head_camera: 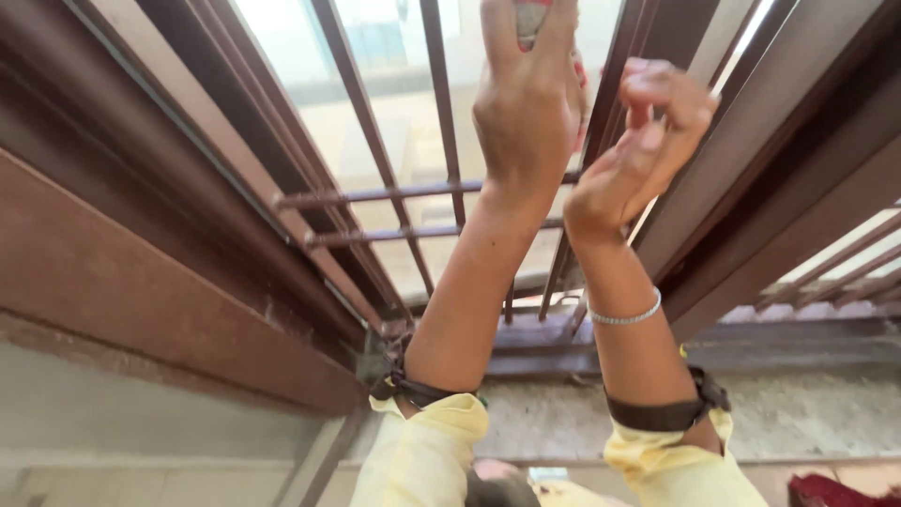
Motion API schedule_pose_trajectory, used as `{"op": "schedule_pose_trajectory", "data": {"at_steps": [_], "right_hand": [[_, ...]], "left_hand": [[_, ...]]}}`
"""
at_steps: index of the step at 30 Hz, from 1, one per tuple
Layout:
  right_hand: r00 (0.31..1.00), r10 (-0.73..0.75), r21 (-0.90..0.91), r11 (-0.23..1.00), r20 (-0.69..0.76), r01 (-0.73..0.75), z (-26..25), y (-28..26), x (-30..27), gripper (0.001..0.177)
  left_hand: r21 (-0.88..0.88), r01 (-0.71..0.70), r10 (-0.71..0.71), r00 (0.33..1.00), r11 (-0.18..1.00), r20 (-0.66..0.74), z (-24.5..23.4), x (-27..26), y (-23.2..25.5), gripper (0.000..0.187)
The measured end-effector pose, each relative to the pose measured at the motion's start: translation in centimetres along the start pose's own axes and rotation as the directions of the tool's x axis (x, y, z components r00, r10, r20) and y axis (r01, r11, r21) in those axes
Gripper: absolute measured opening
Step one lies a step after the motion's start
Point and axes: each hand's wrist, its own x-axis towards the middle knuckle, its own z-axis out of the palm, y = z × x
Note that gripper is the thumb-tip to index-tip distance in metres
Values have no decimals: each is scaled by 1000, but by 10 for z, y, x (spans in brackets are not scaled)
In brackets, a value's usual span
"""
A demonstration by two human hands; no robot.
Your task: The person wipes the metal bars of a window grille using a red patterned cloth. They repeatedly rub the cloth along the vertical and horizontal bars, moving from top to bottom and side to side to clean the surface.
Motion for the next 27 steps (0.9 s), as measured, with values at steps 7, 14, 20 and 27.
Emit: {"op": "schedule_pose_trajectory", "data": {"at_steps": [7,14,20,27], "right_hand": [[1000,-2,21,1000,30,1,3,-11,3,29],[995,-28,-30,999,96,31,3,-18,10,27],[962,-20,-177,982,271,71,-37,-32,-7,24],[817,520,137,816,250,-562,-83,-102,-95,12]], "left_hand": [[94,64,-83,972,994,221,-26,-40,-4,67],[186,46,-103,946,981,308,-54,-46,7,54],[200,-68,-8,935,977,355,-90,-33,16,33],[-443,444,-9,715,779,699,-174,-29,28,39]]}}
